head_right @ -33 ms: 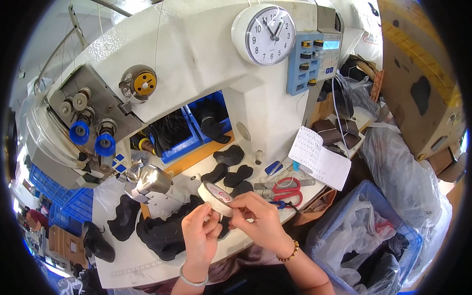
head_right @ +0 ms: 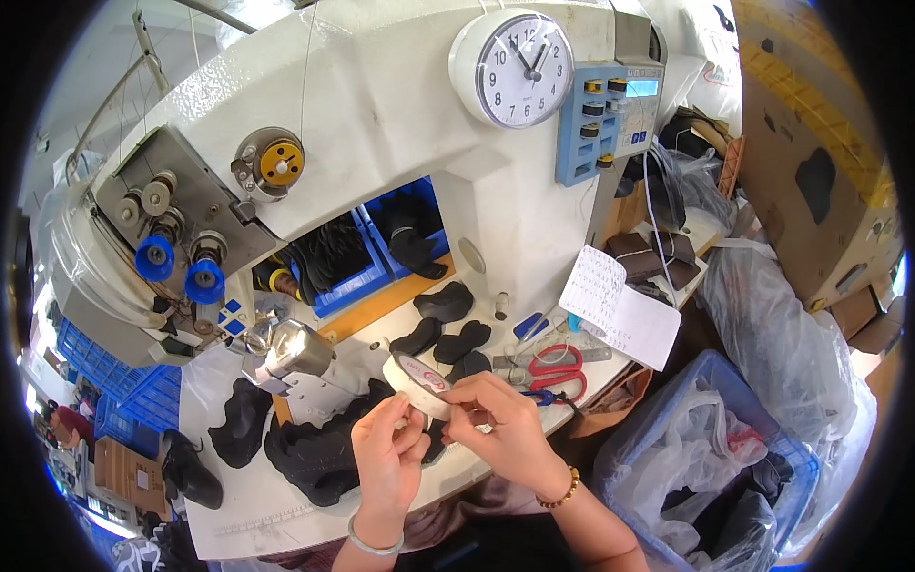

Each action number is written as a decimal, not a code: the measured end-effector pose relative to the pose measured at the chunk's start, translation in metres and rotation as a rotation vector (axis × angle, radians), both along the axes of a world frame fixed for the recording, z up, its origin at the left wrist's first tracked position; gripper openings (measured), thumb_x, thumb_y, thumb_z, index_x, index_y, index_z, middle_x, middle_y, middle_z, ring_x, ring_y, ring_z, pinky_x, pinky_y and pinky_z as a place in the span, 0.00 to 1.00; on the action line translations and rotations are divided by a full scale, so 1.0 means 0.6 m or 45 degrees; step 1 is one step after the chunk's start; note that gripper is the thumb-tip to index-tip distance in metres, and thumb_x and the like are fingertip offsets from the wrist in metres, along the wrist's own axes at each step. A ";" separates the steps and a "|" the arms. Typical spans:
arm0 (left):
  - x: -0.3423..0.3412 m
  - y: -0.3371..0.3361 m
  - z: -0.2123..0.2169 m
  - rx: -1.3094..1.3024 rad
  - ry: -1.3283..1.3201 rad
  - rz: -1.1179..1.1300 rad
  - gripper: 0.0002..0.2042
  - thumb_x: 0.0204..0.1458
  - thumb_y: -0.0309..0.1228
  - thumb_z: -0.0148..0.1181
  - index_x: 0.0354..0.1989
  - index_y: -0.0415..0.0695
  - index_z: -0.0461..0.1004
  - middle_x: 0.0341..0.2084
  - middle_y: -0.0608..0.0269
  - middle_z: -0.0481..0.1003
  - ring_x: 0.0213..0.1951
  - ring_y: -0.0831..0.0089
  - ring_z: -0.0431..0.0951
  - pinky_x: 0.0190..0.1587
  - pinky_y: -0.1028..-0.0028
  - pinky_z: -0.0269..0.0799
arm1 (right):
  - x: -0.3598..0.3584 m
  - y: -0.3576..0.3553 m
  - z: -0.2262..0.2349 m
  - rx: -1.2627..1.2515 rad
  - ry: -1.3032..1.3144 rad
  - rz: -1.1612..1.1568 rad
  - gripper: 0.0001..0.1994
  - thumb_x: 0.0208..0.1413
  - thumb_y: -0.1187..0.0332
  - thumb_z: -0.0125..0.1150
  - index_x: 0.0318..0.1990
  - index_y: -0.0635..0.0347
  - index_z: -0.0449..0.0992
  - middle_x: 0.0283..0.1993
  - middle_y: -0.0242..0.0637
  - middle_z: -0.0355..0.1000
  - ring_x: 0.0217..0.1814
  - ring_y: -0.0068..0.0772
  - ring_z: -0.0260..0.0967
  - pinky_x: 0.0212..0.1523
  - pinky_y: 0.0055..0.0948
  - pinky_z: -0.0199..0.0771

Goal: Applying reinforcement tape to shoe upper components at a manufacturing station.

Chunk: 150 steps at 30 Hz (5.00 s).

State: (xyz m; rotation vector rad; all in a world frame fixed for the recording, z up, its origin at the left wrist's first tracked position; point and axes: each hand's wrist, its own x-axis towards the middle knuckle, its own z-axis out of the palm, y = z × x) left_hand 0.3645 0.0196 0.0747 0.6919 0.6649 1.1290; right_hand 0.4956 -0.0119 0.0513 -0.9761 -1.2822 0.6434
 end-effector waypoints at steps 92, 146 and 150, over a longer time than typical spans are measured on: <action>0.016 -0.018 -0.049 0.402 -0.042 0.113 0.10 0.56 0.28 0.47 0.26 0.35 0.68 0.22 0.61 0.71 0.13 0.88 0.50 0.14 0.85 0.45 | -0.008 -0.020 0.001 -0.052 0.064 -0.257 0.06 0.43 0.77 0.60 0.31 0.63 0.72 0.40 0.35 0.61 0.31 0.19 0.63 0.33 0.17 0.66; -0.001 -0.020 -0.024 0.694 0.252 0.226 0.11 0.56 0.25 0.45 0.38 0.27 0.69 0.22 0.60 0.71 0.14 0.88 0.54 0.14 0.85 0.47 | -0.009 -0.001 -0.010 -0.244 0.361 0.042 0.12 0.49 0.73 0.61 0.40 0.68 0.69 0.34 0.35 0.72 0.38 0.19 0.69 0.40 0.20 0.70; -0.004 -0.018 -0.033 0.870 0.421 0.235 0.11 0.56 0.24 0.45 0.39 0.26 0.70 0.20 0.61 0.70 0.14 0.89 0.54 0.14 0.85 0.48 | -0.004 -0.003 -0.011 -0.247 0.419 0.079 0.08 0.51 0.73 0.59 0.37 0.68 0.71 0.34 0.33 0.72 0.37 0.17 0.67 0.37 0.18 0.68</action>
